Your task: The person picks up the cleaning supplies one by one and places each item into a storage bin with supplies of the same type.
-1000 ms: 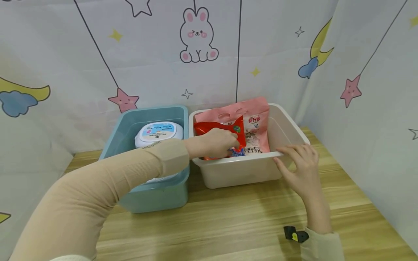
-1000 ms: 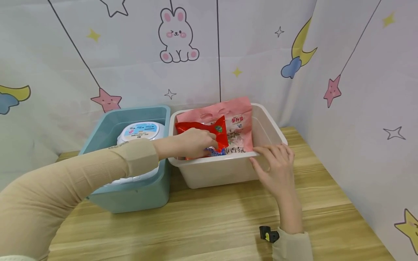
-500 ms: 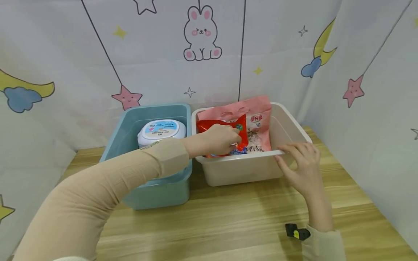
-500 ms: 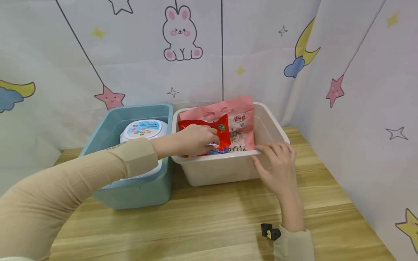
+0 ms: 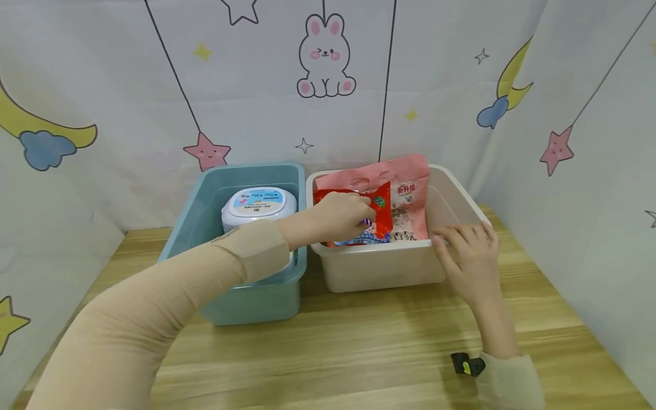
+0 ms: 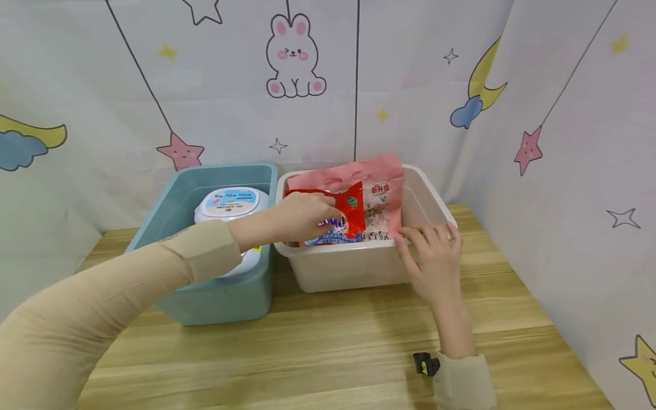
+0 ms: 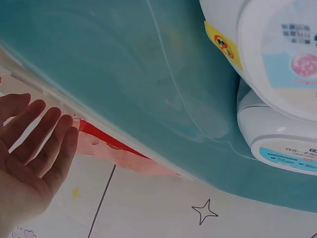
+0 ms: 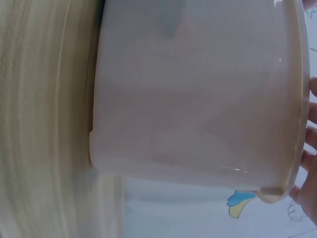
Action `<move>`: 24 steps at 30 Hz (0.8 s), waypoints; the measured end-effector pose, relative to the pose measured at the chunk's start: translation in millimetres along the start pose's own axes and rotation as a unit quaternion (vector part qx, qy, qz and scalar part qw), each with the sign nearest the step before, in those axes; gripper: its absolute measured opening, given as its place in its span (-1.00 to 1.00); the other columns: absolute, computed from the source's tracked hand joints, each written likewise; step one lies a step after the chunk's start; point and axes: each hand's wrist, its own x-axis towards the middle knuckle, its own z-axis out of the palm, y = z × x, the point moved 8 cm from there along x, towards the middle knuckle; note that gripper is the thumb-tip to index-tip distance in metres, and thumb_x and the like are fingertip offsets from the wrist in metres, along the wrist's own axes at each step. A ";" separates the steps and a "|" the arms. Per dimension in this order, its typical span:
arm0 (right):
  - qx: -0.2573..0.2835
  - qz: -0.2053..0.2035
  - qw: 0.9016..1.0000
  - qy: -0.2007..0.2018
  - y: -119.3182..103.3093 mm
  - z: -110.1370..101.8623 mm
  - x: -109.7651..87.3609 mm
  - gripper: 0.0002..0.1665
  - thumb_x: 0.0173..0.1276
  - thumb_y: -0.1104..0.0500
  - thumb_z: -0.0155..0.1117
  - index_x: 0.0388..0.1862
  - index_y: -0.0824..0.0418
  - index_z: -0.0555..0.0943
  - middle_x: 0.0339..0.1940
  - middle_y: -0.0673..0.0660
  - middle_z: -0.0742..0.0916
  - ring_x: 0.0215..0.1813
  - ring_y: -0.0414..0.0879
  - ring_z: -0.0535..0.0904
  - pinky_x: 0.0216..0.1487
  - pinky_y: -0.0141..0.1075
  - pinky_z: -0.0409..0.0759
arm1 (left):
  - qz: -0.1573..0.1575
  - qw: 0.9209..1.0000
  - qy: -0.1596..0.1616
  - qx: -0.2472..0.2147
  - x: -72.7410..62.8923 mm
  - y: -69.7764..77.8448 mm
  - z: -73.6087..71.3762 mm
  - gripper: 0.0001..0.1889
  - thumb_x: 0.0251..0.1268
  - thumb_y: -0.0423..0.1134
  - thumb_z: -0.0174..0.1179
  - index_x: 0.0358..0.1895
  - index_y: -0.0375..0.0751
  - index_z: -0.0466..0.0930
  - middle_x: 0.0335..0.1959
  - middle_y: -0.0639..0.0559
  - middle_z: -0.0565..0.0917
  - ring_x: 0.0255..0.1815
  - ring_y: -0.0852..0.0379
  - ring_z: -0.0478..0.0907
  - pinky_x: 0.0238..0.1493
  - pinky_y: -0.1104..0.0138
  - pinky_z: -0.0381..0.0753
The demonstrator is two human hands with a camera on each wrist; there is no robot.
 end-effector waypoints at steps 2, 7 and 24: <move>-0.012 -0.004 1.000 -0.002 -1.5 0.0 2.4 -0.55 0.49 -0.09 -0.02 -0.13 0.23 0.66 -0.17 0.22 0.70 0.02 0.18 0.49 0.40 0.23 0.03 | -0.007 1.000 0.002 0.001 -3.2 -0.9 -1.7 -0.69 0.33 -0.10 0.16 0.10 0.04 0.65 -0.02 0.07 0.69 -0.05 0.14 0.58 -0.07 0.29 0.64; -0.040 -0.014 0.999 0.010 -6.8 -5.1 10.1 -0.52 0.50 -0.09 -0.04 -0.17 0.24 0.68 -0.19 0.26 0.72 -0.03 0.21 0.49 0.41 0.25 0.01 | -0.011 1.000 0.022 0.006 -12.1 0.1 -7.5 -0.70 0.33 -0.10 0.17 0.08 0.05 0.66 -0.06 0.08 0.68 -0.08 0.14 0.56 -0.14 0.33 0.64; -0.064 0.004 0.995 -0.077 -21.5 -8.1 32.9 -0.60 0.46 -0.06 0.06 -0.01 0.18 0.64 0.07 0.20 0.68 0.18 0.19 0.46 0.51 0.19 -0.15 | -0.007 0.997 0.067 0.027 -39.9 8.5 -26.1 -0.69 0.31 -0.09 0.20 0.09 0.03 0.65 -0.08 0.07 0.69 -0.12 0.13 0.57 -0.25 0.39 0.61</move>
